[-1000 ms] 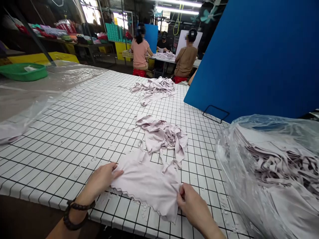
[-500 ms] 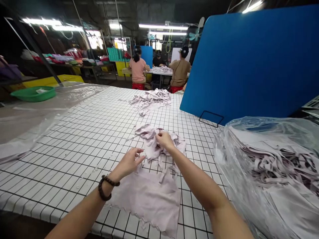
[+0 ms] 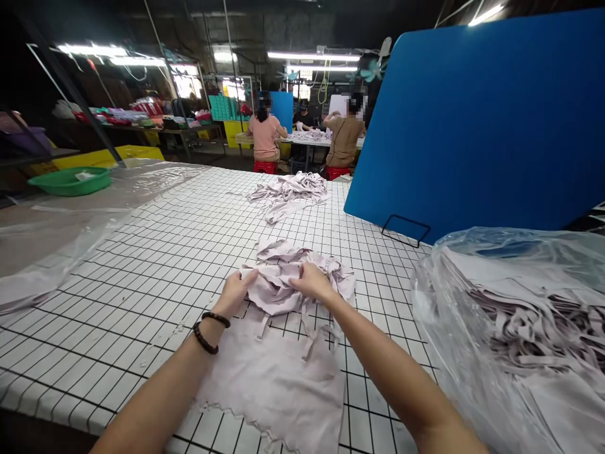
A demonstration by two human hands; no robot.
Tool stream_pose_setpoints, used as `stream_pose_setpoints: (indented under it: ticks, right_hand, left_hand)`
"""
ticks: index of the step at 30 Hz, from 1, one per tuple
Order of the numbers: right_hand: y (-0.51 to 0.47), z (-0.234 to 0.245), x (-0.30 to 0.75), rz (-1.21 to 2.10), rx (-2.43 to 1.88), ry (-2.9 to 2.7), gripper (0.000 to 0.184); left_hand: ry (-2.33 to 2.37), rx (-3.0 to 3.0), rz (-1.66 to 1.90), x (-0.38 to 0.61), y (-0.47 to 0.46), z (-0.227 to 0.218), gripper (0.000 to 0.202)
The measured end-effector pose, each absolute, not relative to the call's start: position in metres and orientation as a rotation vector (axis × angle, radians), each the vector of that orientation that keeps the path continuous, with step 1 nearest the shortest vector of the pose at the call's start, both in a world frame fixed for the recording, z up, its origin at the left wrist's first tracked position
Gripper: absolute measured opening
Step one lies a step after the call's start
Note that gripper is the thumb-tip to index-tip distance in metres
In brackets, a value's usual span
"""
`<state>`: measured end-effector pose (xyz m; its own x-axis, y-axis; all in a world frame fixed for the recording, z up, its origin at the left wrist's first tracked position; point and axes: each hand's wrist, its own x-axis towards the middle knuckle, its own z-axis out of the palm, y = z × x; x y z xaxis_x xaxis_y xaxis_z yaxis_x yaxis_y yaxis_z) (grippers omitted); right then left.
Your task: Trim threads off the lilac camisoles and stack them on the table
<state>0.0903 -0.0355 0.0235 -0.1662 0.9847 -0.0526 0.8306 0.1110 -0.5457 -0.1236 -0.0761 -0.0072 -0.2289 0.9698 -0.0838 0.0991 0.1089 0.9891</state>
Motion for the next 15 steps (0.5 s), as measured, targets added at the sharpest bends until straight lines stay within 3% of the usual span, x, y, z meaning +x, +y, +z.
stream_pose_setpoints:
  ticks: [3, 8, 15]
  right_hand:
    - [-0.037, 0.009, 0.074, 0.545, -1.901, -2.053, 0.042]
    - [-0.021, 0.013, 0.068, 0.845, -1.739, -1.923, 0.015]
    - [-0.038, 0.048, 0.076, 0.992, -1.206, -1.815, 0.021]
  left_hand:
    - [1.365, 1.0, 1.19, -0.138, -0.085, -0.01, 0.043]
    - [1.358, 0.939, 0.936, -0.143, -0.095, -0.005, 0.044]
    - [1.071, 0.946, 0.79, -0.091, -0.089, -0.008, 0.037]
